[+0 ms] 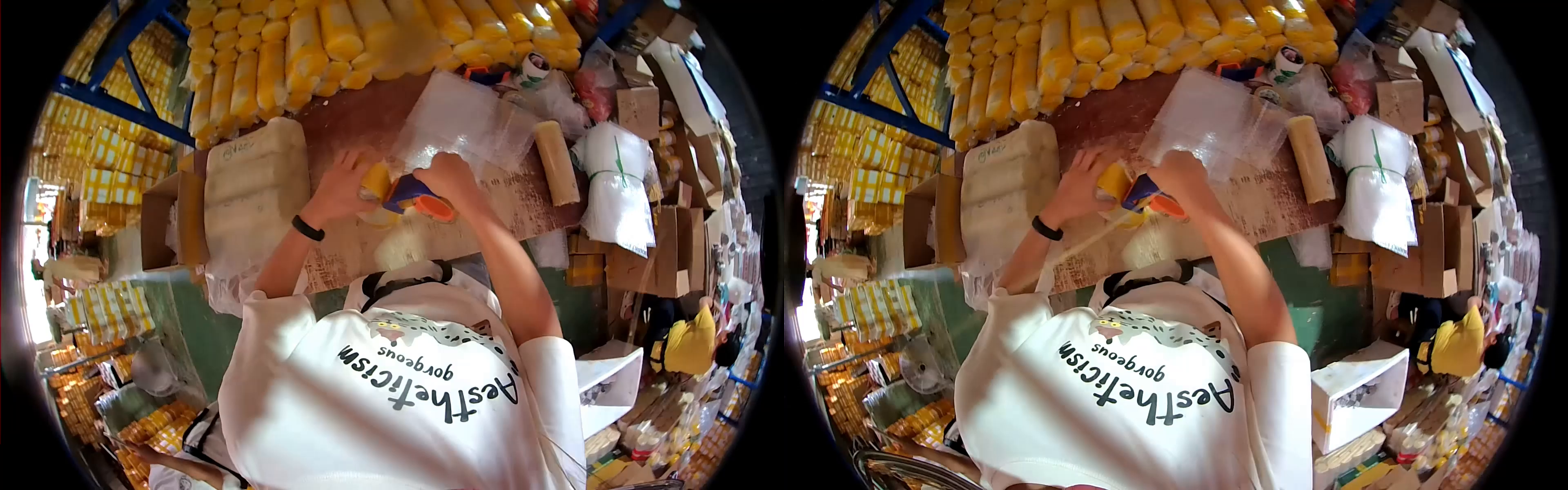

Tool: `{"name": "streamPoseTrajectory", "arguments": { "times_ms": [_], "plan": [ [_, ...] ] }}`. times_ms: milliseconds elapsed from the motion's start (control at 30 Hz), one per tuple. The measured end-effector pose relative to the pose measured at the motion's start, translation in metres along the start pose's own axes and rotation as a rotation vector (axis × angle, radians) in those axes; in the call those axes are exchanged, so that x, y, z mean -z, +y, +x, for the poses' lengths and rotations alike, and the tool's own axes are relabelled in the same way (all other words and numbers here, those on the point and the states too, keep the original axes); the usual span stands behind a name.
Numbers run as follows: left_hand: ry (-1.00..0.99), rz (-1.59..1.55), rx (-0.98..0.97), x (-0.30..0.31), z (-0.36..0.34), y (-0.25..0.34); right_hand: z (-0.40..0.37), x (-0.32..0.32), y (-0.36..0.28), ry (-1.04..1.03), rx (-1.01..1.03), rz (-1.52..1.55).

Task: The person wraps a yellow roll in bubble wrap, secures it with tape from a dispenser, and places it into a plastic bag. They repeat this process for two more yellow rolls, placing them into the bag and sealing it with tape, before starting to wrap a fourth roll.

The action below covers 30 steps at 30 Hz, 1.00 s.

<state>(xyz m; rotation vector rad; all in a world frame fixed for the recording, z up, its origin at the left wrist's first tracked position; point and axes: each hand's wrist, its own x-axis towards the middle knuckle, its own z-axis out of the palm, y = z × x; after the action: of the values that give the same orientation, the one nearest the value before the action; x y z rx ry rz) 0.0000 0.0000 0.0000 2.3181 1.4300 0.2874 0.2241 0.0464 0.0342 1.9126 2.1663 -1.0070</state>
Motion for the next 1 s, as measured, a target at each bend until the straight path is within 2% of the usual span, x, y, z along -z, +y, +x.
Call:
{"name": "streamPoseTrajectory", "arguments": {
  "times_ms": [67,100,167,233,267,333,400,533,600,767,867,967,1000],
  "plan": [
    [0.026,-0.001,-0.022,0.006,0.010,-0.013,0.019,-0.037,0.031,0.049,-0.041,0.122],
    [0.043,0.033,-0.030,0.004,0.001,0.006,0.021,-0.107,0.071,0.184,0.059,-0.012],
    [0.054,0.048,-0.059,-0.006,0.001,0.009,0.009,-0.172,0.100,0.315,0.081,-0.072],
    [0.138,0.049,-0.053,-0.005,0.010,0.021,0.000,-0.142,0.102,0.372,0.004,0.078],
    [0.169,0.030,-0.024,-0.014,0.004,0.027,-0.025,-0.093,0.084,0.362,-0.028,0.185],
    [0.188,0.022,-0.001,-0.020,0.000,0.015,-0.044,-0.041,0.078,0.272,-0.020,0.324],
    [0.188,0.019,0.063,-0.017,-0.004,0.001,-0.075,-0.003,0.080,0.369,-0.004,0.295],
    [0.207,0.050,0.219,-0.011,-0.012,-0.009,-0.095,-0.003,0.128,0.533,0.094,1.176],
    [0.240,0.051,0.238,-0.008,-0.013,-0.016,-0.113,-0.005,0.145,0.531,-0.038,1.504],
    [0.202,-0.130,0.179,-0.007,-0.001,-0.072,-0.133,-0.040,0.210,0.657,-0.216,1.585],
    [0.117,-0.458,0.359,0.001,0.009,-0.097,-0.146,-0.041,0.221,0.707,-0.262,1.589],
    [0.164,-0.636,0.522,-0.003,0.016,-0.108,-0.140,-0.062,0.234,0.812,-0.285,1.395],
    [0.210,-0.598,0.495,-0.018,0.020,-0.127,-0.140,-0.062,0.227,0.770,-0.264,1.364]
  ]
}}
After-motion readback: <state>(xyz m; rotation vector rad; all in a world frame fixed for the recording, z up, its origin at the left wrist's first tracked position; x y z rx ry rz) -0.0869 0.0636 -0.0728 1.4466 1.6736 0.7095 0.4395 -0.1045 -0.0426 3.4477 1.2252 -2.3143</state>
